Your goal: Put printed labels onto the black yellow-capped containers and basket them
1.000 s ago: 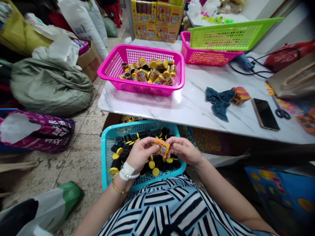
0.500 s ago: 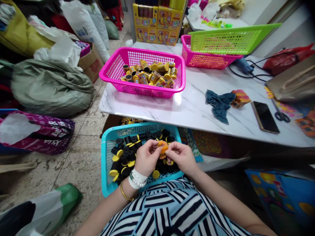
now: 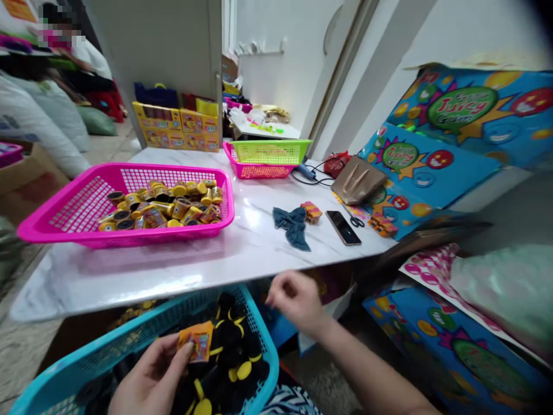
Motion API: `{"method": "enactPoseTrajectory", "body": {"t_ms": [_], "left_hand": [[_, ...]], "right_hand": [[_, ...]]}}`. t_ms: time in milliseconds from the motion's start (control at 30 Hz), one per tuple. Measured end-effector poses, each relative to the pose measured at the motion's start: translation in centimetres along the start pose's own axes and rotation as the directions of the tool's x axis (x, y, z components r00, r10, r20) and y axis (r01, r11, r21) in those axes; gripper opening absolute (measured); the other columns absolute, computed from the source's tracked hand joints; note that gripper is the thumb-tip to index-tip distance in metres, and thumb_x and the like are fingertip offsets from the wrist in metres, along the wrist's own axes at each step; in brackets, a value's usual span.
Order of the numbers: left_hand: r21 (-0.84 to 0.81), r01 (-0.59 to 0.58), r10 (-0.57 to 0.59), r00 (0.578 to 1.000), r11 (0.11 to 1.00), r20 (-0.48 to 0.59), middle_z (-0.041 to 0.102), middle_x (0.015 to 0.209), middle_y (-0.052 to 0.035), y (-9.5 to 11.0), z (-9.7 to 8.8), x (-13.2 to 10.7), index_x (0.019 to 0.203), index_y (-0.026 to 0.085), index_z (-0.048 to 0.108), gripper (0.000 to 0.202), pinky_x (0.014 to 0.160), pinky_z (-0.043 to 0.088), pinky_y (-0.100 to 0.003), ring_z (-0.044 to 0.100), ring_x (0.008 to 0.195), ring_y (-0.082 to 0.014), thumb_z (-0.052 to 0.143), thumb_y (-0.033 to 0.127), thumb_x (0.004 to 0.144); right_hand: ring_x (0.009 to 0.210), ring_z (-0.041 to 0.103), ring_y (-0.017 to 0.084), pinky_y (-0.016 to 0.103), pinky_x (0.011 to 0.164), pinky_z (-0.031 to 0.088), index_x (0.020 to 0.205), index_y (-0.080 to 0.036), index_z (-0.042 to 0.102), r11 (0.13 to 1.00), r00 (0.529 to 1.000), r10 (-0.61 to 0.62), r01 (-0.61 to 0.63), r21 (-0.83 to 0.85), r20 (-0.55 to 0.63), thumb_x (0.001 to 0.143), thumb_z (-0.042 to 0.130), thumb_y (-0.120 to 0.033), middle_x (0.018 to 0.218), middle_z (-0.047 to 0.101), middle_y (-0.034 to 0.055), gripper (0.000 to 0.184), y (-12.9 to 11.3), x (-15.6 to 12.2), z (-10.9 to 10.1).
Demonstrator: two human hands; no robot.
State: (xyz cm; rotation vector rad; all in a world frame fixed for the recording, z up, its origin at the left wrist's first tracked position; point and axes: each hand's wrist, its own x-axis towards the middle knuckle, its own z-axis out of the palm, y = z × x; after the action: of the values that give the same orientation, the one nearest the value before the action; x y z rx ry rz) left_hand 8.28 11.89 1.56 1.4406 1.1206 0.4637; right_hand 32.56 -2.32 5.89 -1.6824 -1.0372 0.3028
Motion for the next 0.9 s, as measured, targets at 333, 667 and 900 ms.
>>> {"method": "enactPoseTrajectory", "body": {"t_ms": [333, 667, 900], "left_hand": [[-0.021, -0.174, 0.174, 0.966, 0.985, 0.192, 0.079, 0.085, -0.0078, 5.2, 1.6, 1.8, 0.096, 0.017, 0.074, 0.034, 0.064, 0.055, -0.030, 0.072, 0.075, -0.0233, 0.073, 0.044, 0.076], [-0.322, -0.081, 0.175, 0.946, 0.943, 0.274, 0.077, 0.085, -0.0074, 6.3, 5.4, 3.4, 0.094, 0.013, 0.073, 0.030, 0.061, 0.051, -0.026, 0.067, 0.068, -0.0158, 0.079, 0.032, 0.071], [-0.245, -0.320, 0.326, 0.945, 0.915, -0.018, 0.074, 0.103, -0.0123, 7.3, 6.1, 7.2, 0.107, 0.013, 0.068, 0.038, 0.075, 0.056, -0.032, 0.068, 0.084, -0.0189, 0.079, 0.024, 0.072]], "right_hand": [[0.085, 0.066, 0.024, 0.045, 0.080, 0.058, 0.107, -0.016, 0.066, 0.926, 0.909, -0.011, -0.148, -0.348, -0.416, 0.071, 0.073, -0.032, 0.117, 0.064, 0.0159, 0.040, 5.4, 8.6, -10.8], [0.085, 0.070, 0.017, 0.032, 0.080, 0.057, 0.103, -0.019, 0.069, 0.857, 0.832, 0.139, -0.373, 0.355, 0.537, 0.075, 0.079, -0.035, 0.095, 0.074, 0.0033, 0.034, -0.6, 3.9, 4.8], [0.079, 0.069, 0.017, 0.034, 0.079, 0.056, 0.096, -0.016, 0.073, 0.942, 0.900, 0.142, -0.251, 0.223, 0.412, 0.065, 0.081, -0.031, 0.091, 0.076, 0.0043, 0.035, 2.7, 11.7, 3.8]]}}
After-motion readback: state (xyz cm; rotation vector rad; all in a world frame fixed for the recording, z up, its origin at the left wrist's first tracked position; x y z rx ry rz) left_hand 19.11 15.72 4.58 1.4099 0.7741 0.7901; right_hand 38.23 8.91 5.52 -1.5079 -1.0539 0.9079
